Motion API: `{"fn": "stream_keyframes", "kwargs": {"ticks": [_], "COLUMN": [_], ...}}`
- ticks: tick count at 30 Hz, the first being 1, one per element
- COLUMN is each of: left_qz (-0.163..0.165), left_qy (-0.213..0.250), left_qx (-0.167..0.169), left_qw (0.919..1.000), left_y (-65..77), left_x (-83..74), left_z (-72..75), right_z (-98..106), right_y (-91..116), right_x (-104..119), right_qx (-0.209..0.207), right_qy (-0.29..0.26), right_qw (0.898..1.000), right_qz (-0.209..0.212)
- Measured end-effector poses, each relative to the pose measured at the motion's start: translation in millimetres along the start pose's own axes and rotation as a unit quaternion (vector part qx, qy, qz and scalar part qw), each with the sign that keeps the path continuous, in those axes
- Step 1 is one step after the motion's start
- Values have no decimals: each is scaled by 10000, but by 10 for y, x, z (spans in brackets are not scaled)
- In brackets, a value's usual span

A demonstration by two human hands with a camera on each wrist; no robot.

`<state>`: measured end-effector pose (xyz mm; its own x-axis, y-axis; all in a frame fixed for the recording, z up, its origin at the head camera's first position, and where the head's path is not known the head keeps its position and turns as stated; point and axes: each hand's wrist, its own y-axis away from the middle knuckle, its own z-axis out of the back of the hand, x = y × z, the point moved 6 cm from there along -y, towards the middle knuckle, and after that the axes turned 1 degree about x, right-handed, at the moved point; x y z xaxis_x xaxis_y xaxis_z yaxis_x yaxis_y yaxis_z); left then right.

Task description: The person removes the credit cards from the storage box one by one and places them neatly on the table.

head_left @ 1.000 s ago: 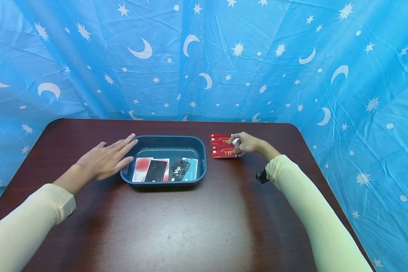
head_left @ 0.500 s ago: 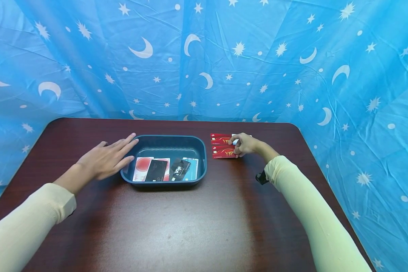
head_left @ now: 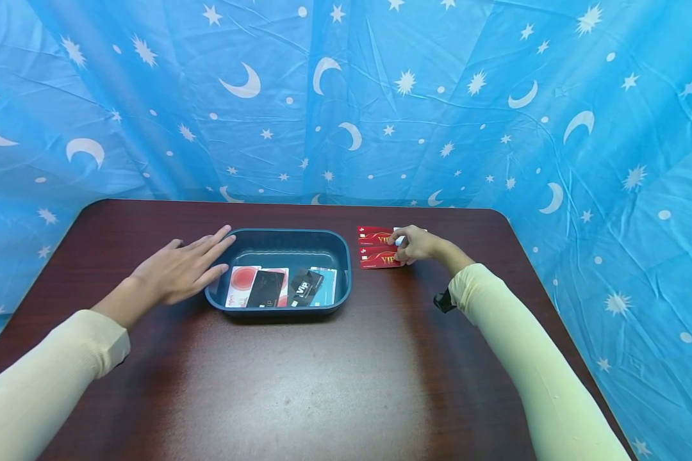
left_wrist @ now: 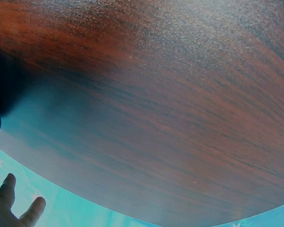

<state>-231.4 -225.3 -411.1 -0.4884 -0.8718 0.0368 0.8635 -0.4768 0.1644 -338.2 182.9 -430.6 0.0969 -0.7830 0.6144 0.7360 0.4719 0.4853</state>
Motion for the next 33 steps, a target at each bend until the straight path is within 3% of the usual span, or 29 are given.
{"fn": "stream_keyframes", "kwargs": {"ticks": [13,24,33], "left_qz": [-33,-56,-62], "left_qy": [-15,-34,-56], "left_qx": [-12,-46,-41], "left_qw": [10000,10000,10000], "left_y": [34,47,53], "left_x": [7,4,-1], "left_z": [-2,0,9], "right_z": [34,97,-1], "right_y": [53,81,18], "right_x": [62,567,971], "right_qx": [-58,-100,103], "right_qy": [-7,52,-41], "right_qw": [9999,9980,9947], "right_qz": [-101,619,1018]}}
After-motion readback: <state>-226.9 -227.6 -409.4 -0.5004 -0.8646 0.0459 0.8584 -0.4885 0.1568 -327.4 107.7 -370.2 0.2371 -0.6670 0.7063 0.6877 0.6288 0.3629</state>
